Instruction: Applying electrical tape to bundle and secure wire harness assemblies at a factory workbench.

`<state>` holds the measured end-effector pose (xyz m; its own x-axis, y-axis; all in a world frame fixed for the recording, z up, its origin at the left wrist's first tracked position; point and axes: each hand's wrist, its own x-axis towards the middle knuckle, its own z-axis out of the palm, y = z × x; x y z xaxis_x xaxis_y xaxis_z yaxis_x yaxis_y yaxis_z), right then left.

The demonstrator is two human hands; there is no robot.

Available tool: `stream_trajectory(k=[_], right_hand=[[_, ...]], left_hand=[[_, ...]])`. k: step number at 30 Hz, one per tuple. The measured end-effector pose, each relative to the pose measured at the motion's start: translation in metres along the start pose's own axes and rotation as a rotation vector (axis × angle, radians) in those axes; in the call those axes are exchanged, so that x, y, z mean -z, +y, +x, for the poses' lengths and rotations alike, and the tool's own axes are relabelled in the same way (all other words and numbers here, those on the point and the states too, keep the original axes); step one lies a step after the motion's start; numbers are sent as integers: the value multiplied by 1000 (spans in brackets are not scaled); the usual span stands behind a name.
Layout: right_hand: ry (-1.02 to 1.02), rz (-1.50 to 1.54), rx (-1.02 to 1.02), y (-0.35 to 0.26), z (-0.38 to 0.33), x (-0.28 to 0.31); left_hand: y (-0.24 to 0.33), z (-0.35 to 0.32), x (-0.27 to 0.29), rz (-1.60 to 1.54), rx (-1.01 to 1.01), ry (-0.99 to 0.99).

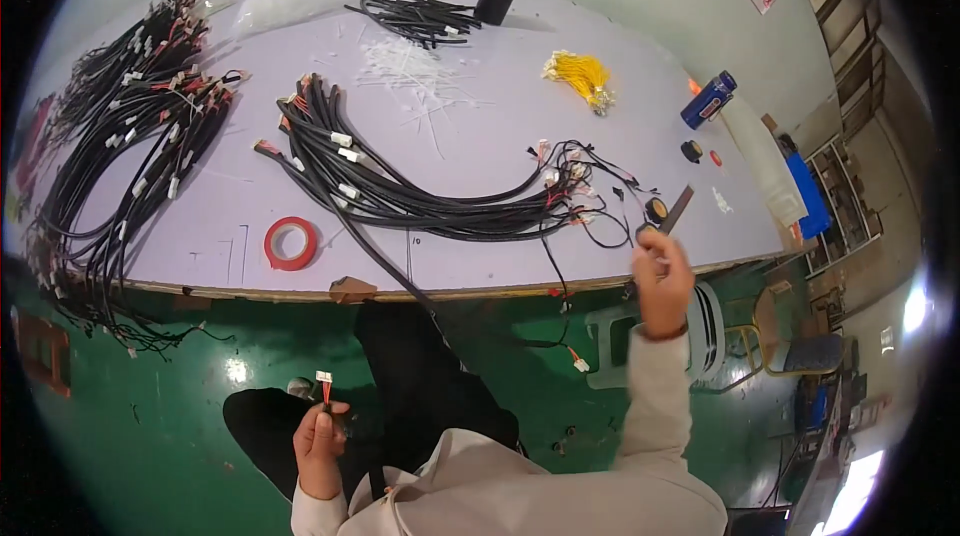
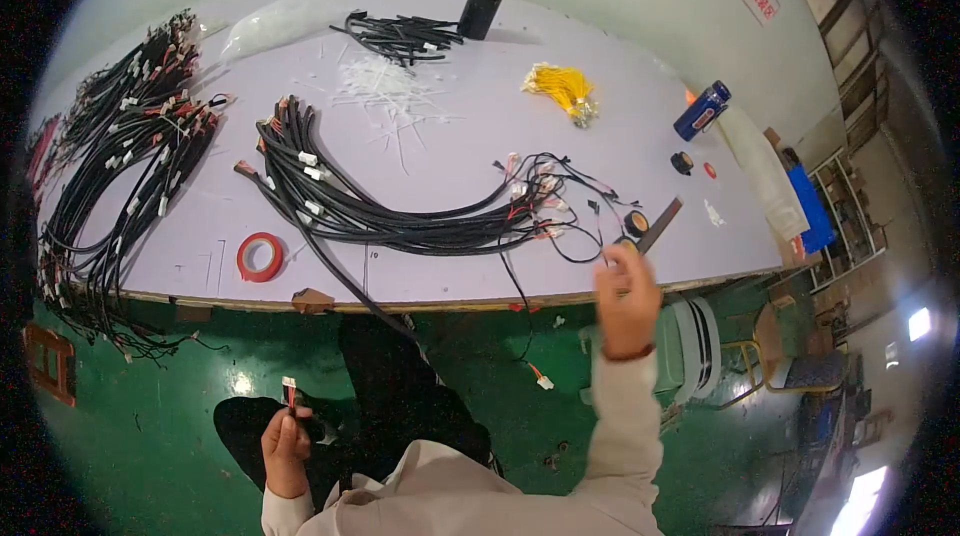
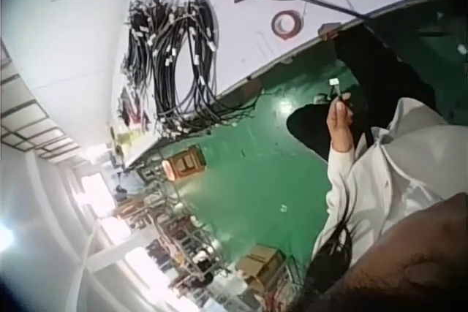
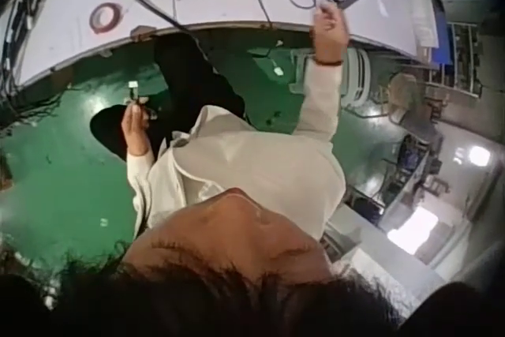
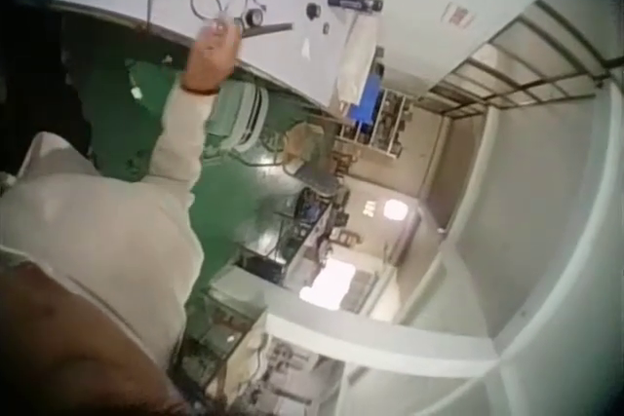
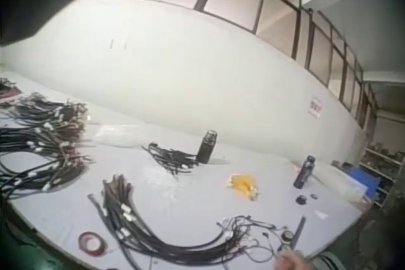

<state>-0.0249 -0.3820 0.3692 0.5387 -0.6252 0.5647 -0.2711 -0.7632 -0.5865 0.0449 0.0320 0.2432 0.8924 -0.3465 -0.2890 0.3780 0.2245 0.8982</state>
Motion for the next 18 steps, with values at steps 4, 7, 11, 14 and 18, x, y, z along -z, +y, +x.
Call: stream_trajectory(k=[4,7,11,14,18], right_hand=[[-193,-417,177,87,42,27],[-262,-488,176,128,45,24],[-327,-359,127,141,50,14],[-312,-464,183,134,52,11],[-314,-661,237,123,58,12]], left_hand=[[2,0,0,-20,62,-60],[2,0,3,-83,147,-131],[1,-2,5,-131,161,-207],[1,-3,7,-190,184,-210],[2,-3,10,-257,201,-234]])
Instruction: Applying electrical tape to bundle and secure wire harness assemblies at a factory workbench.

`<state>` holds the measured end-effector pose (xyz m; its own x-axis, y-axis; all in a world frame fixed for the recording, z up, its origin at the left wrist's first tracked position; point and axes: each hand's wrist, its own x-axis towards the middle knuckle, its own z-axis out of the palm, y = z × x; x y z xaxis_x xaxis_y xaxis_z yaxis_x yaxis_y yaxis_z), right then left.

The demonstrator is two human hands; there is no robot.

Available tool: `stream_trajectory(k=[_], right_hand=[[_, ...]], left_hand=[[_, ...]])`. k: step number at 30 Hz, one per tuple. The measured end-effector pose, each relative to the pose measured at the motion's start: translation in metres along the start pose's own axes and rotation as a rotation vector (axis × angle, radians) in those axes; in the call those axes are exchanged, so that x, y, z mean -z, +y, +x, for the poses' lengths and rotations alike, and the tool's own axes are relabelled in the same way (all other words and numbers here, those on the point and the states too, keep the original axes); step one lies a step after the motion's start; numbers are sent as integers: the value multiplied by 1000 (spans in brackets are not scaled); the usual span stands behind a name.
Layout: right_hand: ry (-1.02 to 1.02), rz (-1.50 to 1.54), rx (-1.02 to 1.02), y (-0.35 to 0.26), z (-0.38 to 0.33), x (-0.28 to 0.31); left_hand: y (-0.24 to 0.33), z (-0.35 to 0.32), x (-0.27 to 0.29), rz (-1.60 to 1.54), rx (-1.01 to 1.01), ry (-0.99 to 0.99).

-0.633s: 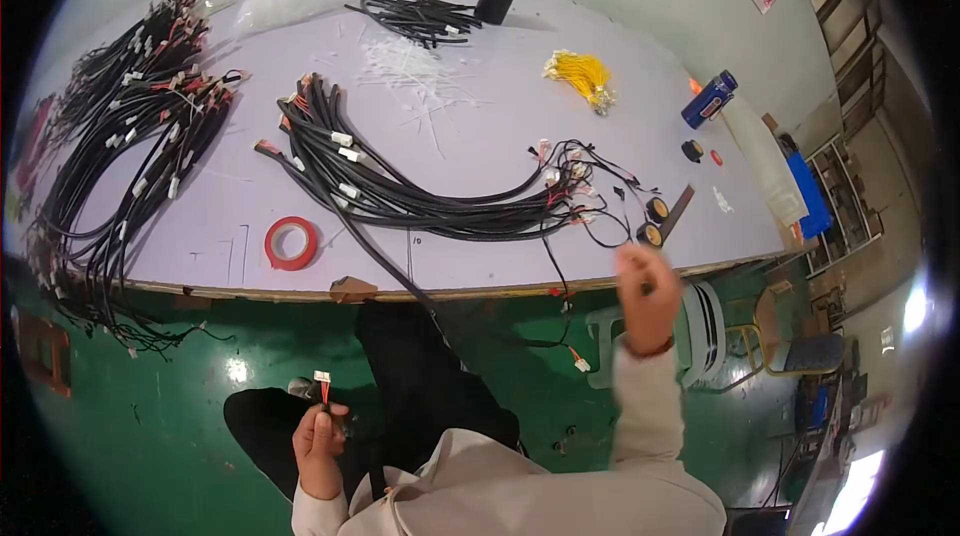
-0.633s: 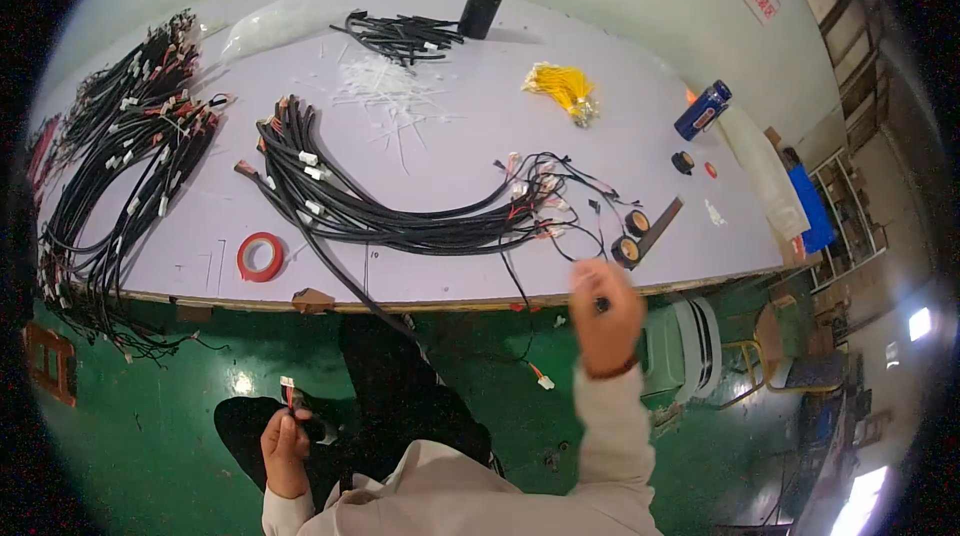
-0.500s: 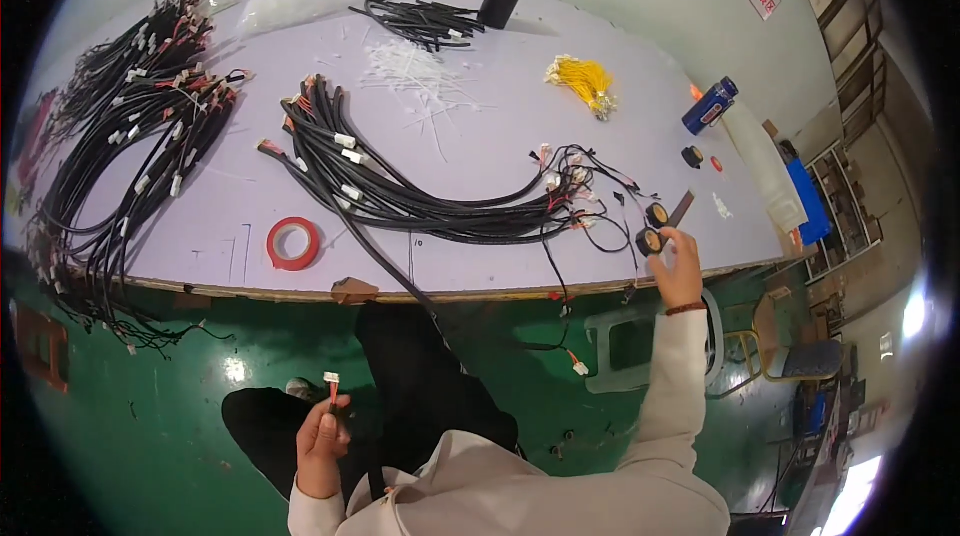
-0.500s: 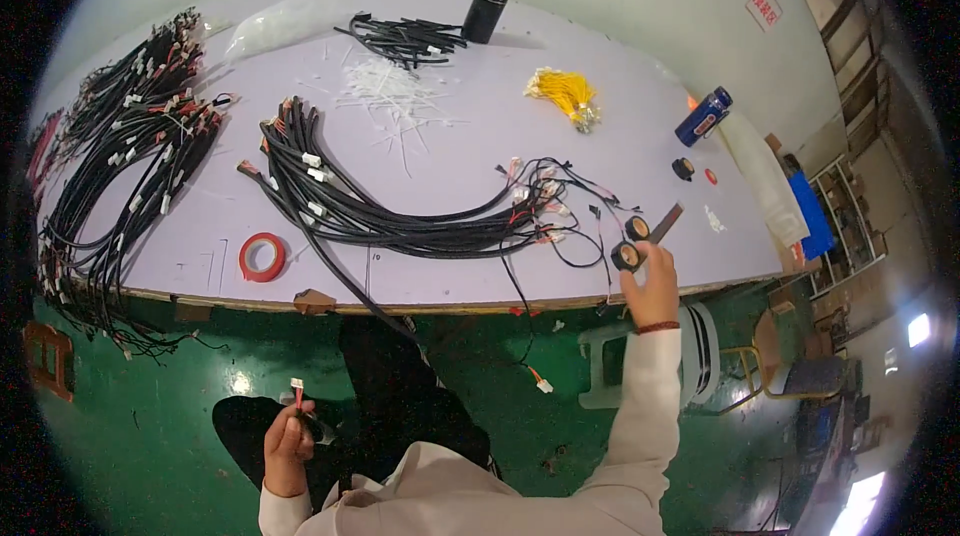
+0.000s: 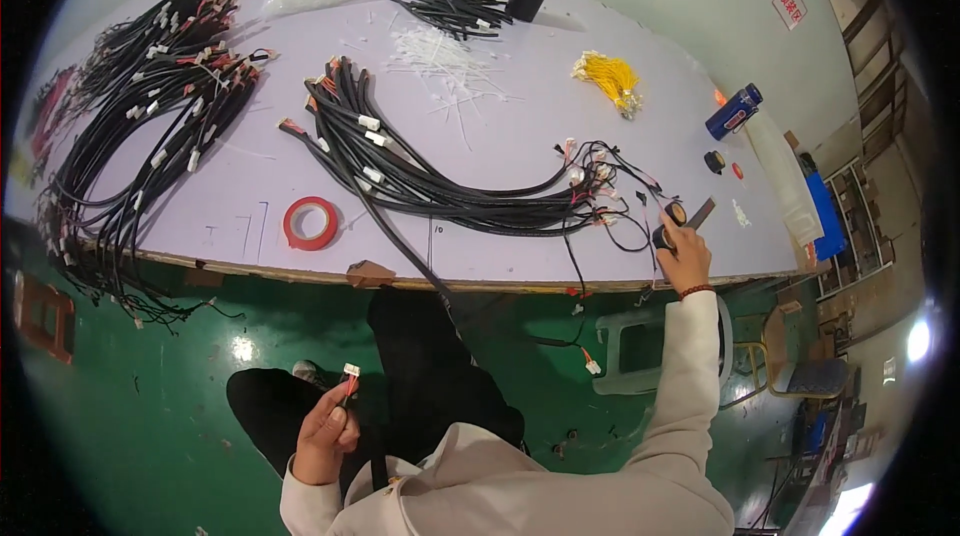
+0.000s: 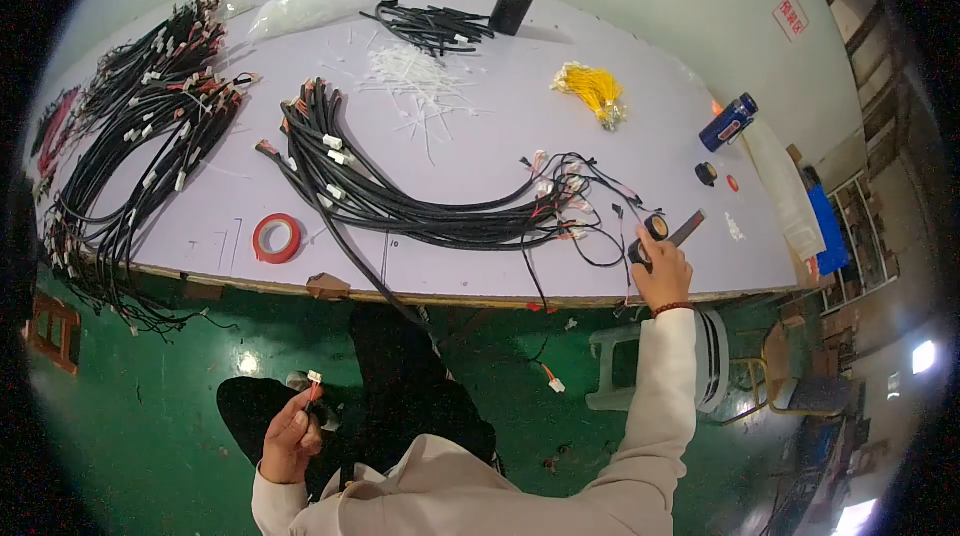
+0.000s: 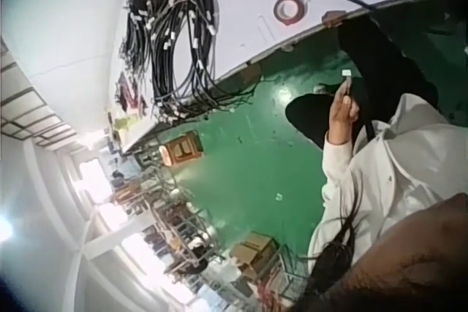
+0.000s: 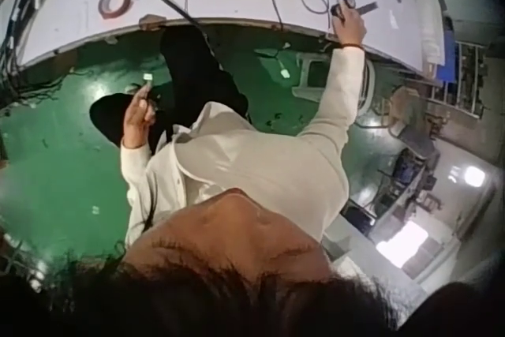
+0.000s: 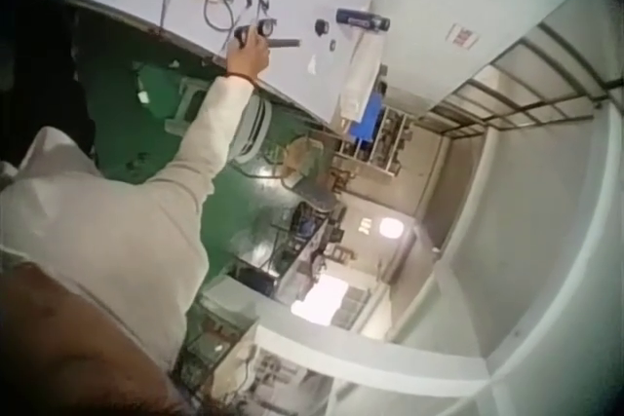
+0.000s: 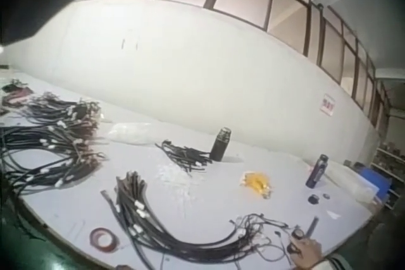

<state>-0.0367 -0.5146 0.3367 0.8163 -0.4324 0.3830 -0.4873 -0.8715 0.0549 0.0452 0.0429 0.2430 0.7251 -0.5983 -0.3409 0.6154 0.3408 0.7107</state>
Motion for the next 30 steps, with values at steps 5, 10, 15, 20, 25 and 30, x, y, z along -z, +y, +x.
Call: stream_trajectory(k=[5,10,15,20,25,30], right_hand=[[-85,106,-20,-21,19,20],[-44,1381,83,-106,-19,66],[-1131,2033,110,-251,-104,58],[-1604,1944,-119,-347,-157,-1],[-1509,1738,-256,-380,-170,-24],[-1649,1902,-427,-382,-164,-25]], left_hand=[[-2,-1,1,68,-30,8],[-3,-4,-2,124,-38,68],[-5,-3,-7,96,-57,35],[-1,-20,-4,78,-20,-55],[5,-34,-8,-36,-41,-106],[4,-36,-15,68,-26,-13]])
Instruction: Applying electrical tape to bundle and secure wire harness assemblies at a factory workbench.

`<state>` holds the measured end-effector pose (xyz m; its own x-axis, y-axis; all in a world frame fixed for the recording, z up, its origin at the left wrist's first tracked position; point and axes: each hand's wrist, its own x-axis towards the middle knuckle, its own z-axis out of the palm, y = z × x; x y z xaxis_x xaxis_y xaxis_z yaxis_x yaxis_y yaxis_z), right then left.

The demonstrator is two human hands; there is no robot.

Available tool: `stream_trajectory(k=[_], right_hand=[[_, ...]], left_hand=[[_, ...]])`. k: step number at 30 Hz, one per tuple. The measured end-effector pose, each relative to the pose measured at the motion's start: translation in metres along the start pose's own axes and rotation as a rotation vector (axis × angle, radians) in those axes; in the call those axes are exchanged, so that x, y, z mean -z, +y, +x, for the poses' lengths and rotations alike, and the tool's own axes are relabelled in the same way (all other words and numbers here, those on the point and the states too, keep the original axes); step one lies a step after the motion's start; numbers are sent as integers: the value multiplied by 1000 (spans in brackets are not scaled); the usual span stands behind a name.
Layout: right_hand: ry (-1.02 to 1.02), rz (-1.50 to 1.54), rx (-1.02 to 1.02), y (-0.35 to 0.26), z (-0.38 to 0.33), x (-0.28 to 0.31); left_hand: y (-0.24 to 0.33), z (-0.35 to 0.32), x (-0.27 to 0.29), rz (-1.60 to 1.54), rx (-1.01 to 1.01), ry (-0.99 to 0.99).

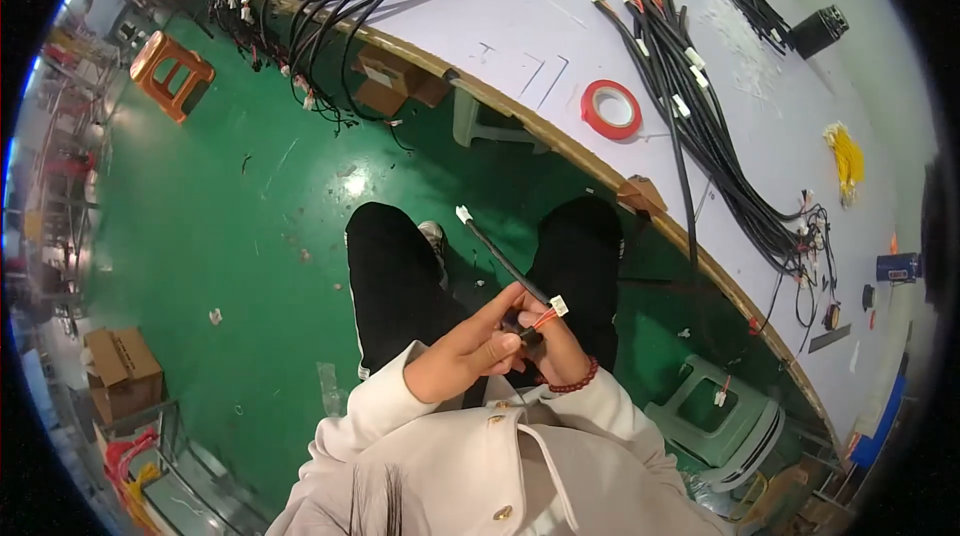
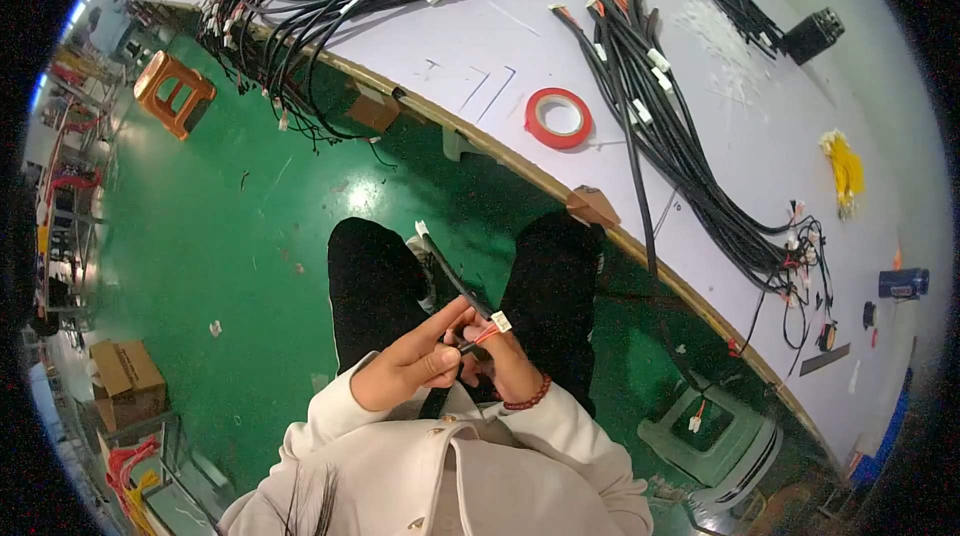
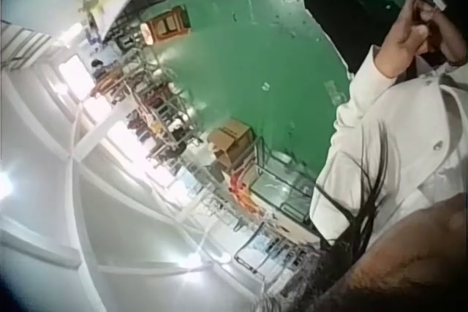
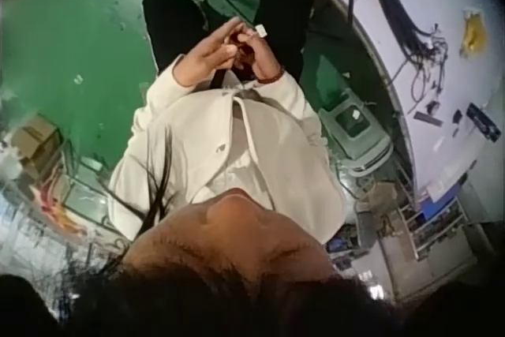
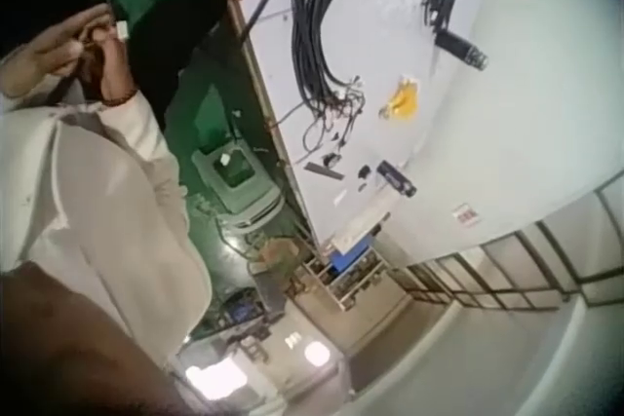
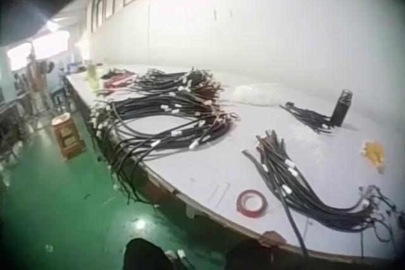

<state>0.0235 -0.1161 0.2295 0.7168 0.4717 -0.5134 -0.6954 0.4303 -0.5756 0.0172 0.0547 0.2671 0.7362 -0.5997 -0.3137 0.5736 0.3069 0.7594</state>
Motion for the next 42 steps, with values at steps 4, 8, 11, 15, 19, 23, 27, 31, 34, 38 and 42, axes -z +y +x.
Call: stream_trajectory(k=[4,8,11,15,19,23,27,31,34,38,42], right_hand=[[-128,-13,-7,-8,-5,4],[-190,-154,124,-14,-8,5],[-132,-230,147,-18,-13,4],[-93,-295,204,-25,-20,4],[-92,-304,206,-27,-24,4],[-109,-270,177,-26,-24,7],[-154,-233,192,-25,-25,8],[-136,-222,208,-25,-26,8],[-140,-237,210,-25,-27,9],[-61,-240,249,-19,-31,11],[-67,-300,174,-21,-37,9]], left_hand=[[0,0,1,14,33,-11],[2,4,-1,68,15,-5],[7,5,-3,83,24,-6],[12,3,-5,65,65,-26],[13,4,-5,136,52,-45],[14,4,-6,189,46,-4],[15,3,-7,280,25,32],[14,2,-7,272,-10,44],[11,2,-11,320,-43,78],[5,3,-19,673,-211,278],[-4,12,-20,1092,-450,459]])
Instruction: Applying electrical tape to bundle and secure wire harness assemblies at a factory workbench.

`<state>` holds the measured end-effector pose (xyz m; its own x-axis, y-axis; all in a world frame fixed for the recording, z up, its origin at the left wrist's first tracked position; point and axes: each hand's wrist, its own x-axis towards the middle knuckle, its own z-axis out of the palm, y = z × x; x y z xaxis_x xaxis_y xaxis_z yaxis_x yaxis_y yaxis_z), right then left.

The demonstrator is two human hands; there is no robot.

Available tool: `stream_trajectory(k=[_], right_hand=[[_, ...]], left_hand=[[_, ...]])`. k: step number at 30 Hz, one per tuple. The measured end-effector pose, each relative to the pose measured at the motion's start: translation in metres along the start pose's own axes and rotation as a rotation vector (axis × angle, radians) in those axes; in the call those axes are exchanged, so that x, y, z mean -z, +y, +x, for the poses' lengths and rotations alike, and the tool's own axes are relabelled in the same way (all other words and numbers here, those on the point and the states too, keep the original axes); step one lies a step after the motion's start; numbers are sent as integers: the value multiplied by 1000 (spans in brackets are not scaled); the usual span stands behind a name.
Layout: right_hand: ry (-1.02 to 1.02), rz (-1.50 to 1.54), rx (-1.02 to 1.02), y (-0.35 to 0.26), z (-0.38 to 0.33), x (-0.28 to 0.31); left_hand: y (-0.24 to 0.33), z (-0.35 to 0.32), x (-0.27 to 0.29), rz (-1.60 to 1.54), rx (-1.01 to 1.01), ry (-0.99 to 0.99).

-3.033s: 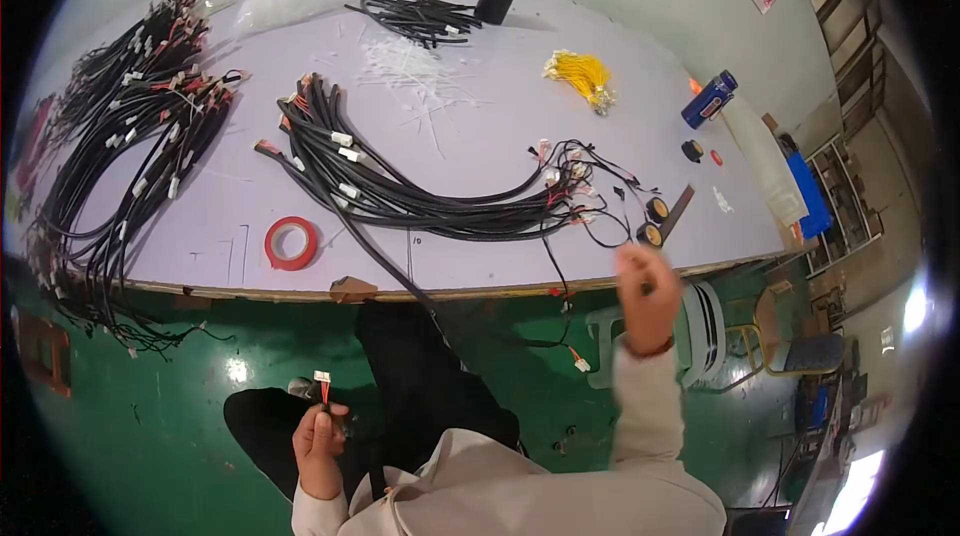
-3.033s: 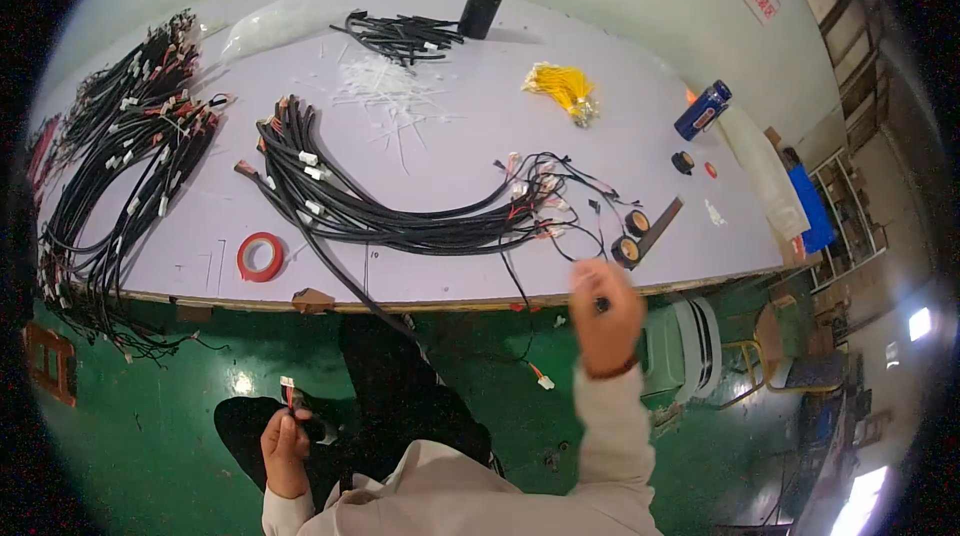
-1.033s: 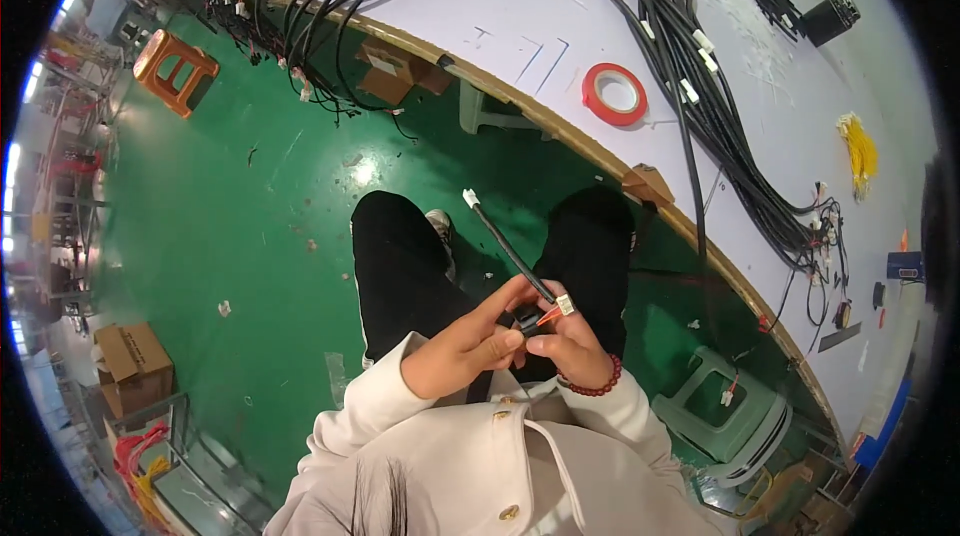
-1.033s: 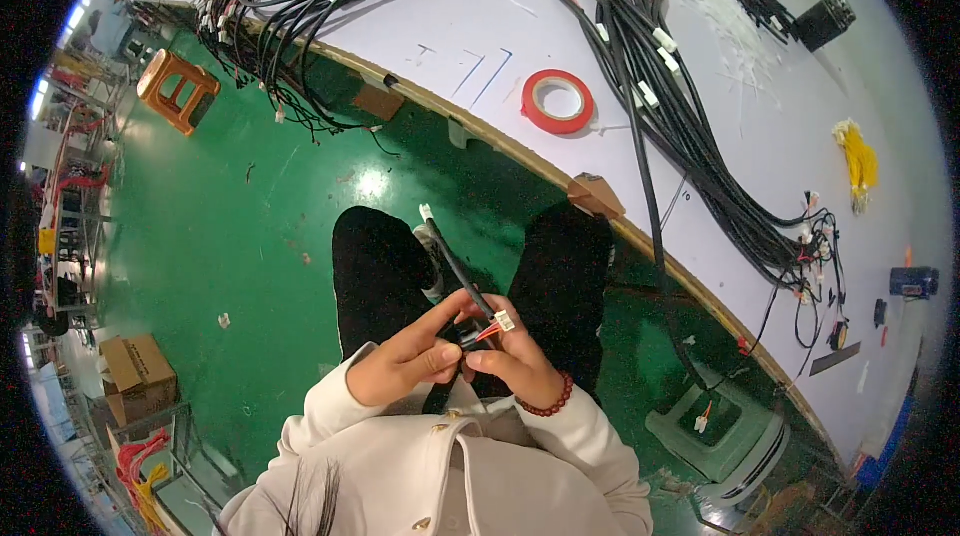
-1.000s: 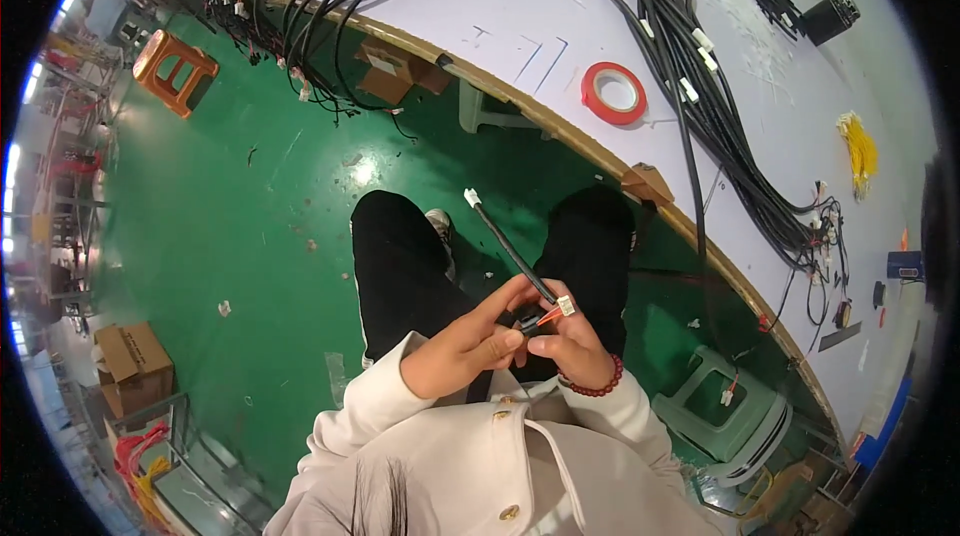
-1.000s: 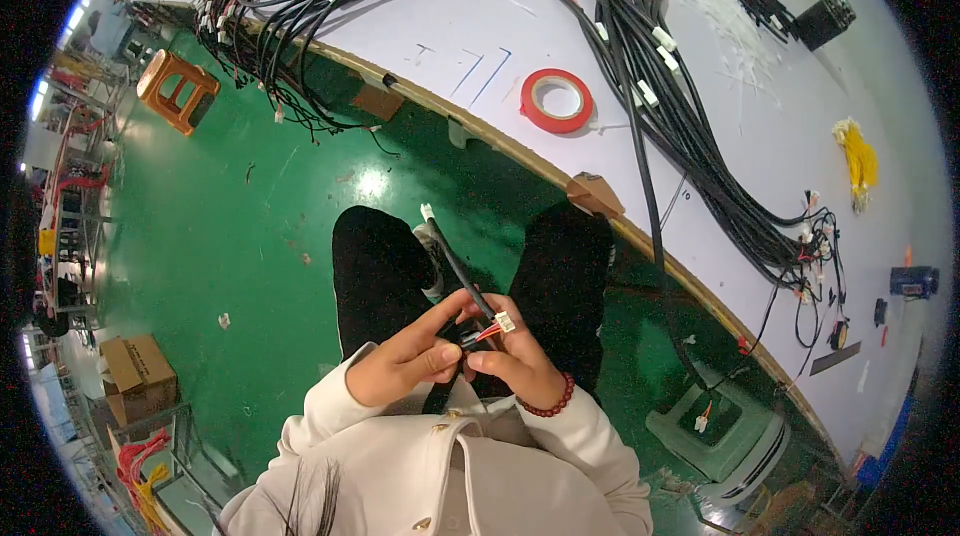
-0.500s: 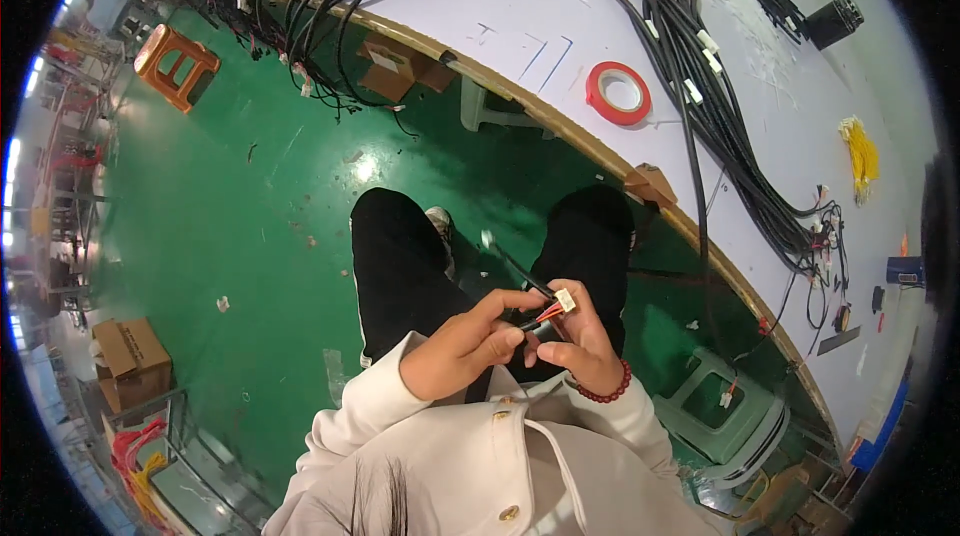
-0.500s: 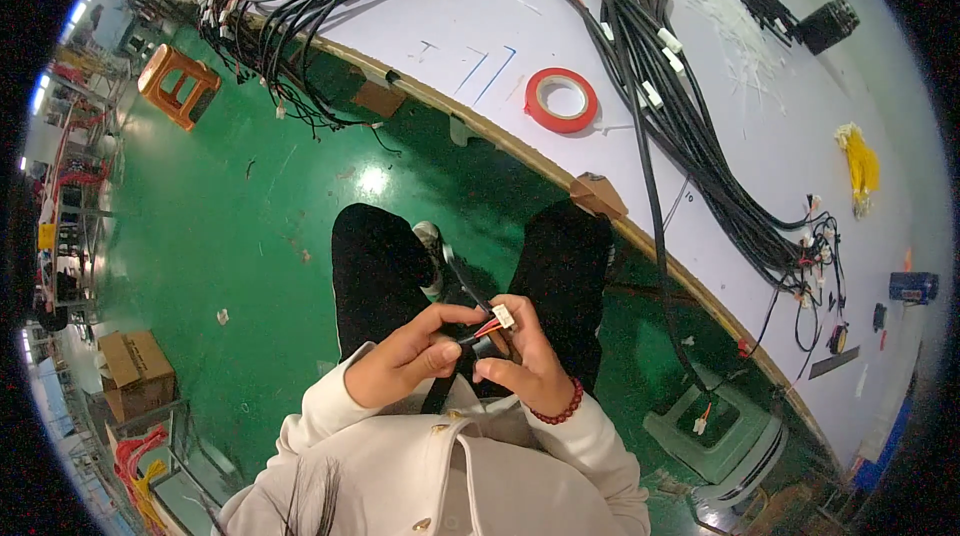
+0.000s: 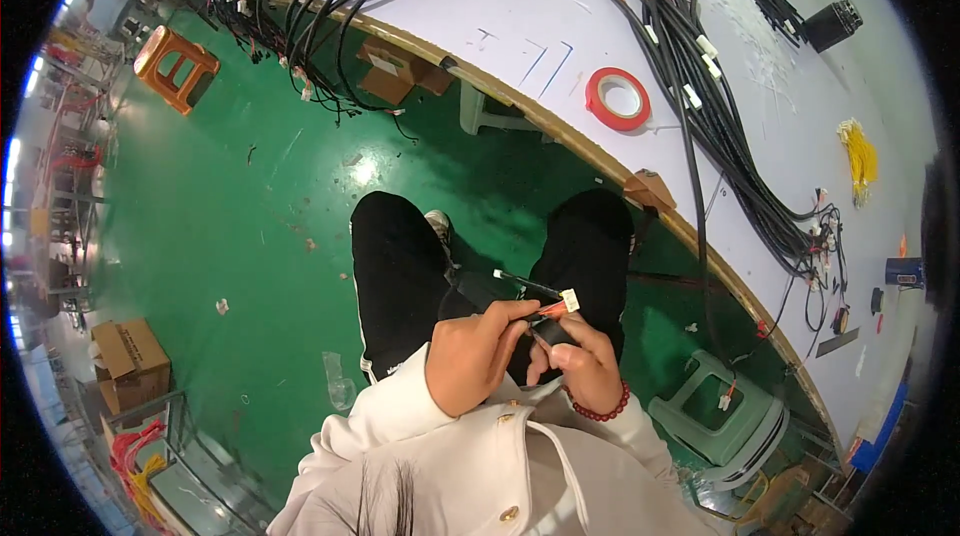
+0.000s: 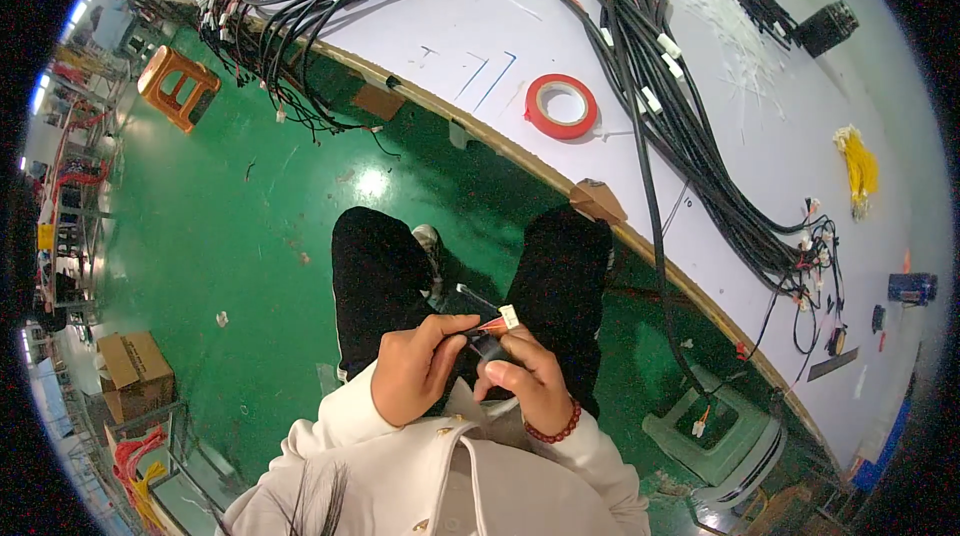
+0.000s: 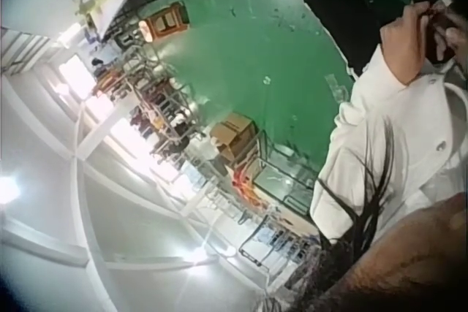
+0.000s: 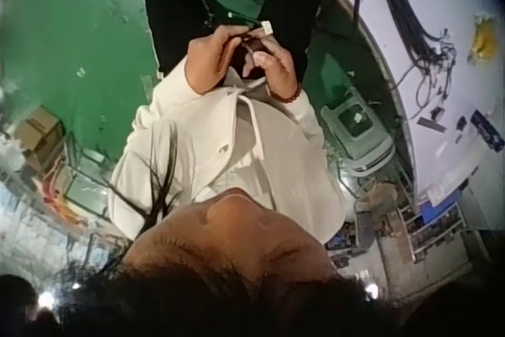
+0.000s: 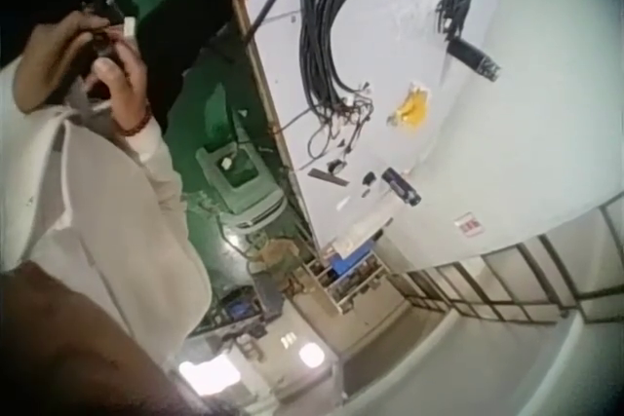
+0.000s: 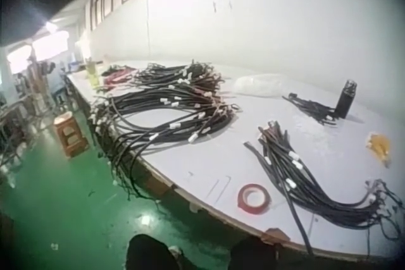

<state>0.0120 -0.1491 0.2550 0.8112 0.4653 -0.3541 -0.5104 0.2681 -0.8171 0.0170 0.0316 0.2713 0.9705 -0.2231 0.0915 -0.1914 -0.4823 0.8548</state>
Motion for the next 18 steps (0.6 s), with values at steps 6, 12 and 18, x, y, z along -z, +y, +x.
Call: stream_trajectory(k=[6,12,18], right_hand=[[57,-360,138,-23,-6,-18],[45,160,242,-9,4,-13],[-78,-121,292,20,11,15]], left_hand=[[-11,0,-17,264,-70,33],[-18,-1,-9,-302,207,-69],[-27,3,8,-982,546,-301]])
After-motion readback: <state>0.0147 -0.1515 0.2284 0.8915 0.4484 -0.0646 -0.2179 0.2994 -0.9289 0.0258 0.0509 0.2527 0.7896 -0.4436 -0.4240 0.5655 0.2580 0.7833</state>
